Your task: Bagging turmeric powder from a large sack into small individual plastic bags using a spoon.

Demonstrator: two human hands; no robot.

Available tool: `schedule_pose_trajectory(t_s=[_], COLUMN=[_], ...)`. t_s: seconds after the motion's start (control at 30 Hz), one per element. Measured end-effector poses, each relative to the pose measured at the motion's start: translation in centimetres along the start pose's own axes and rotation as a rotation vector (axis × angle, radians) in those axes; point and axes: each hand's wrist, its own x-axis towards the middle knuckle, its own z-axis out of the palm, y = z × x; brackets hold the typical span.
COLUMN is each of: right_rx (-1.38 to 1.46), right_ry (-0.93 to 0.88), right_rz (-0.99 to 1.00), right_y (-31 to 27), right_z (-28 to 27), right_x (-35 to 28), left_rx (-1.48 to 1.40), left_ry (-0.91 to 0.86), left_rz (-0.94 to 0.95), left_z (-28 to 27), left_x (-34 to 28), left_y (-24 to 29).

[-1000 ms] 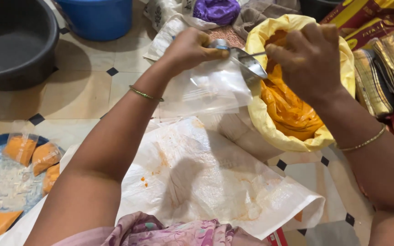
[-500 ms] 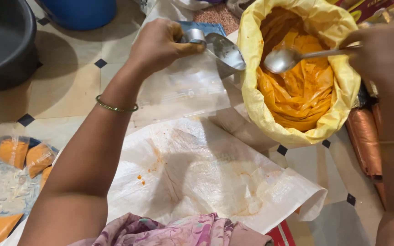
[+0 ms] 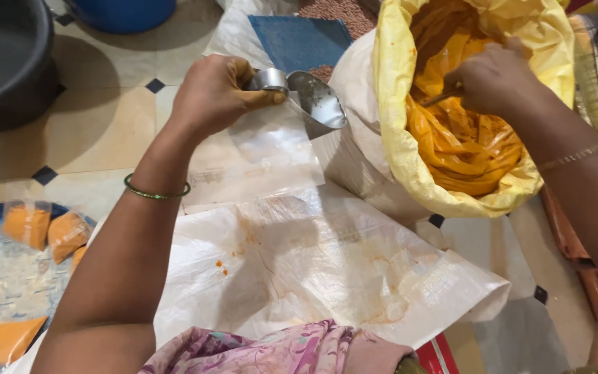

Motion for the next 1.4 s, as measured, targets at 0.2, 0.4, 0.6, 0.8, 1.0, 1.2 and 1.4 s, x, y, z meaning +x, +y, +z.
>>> schedule_pose_trajectory(t_s=[0.2,0.4,0.6,0.8,1.0,1.2,1.4], right_rx=[-0.358,-0.509,-0.009,0.292,0.743,0.879,0.994], right_ry=[-0.125,-0.243,-0.230,-0.206,-0.252,-0.069,0.051], right_rz=[0.217,0.256,0.324,0.371,0.633,0.669,0.577], right_y=[-2.4,-4.4,-3.1,1.4,4.5,11.2,17.7], right_z=[-8.5,-5.0,0.3,4.9,3.2,5.0,4.3], right_x=[-8.5,-5.0,-1.8,-2.7,-5.6,-7.1,-8.7], left_rx=[0.019,0.035,0.029,0.023,0.071,-0.086,-0.141], left_ry=[-0.001,0.022,0.059,0.074,0.121,0.003,-0.100], left_rz=[0.018,0.002,0.074,0.110,0.323,0.309,0.452], left_z=[0.6,1.0,0.6,-0.3,-1.7,-2.2,0.8], left_x=[-0.2,-0.4,0.1,1.9,4.9,7.7,12.2], left_y=[-0.5,-0.3,0.4,2.6,5.1,9.5,12.5])
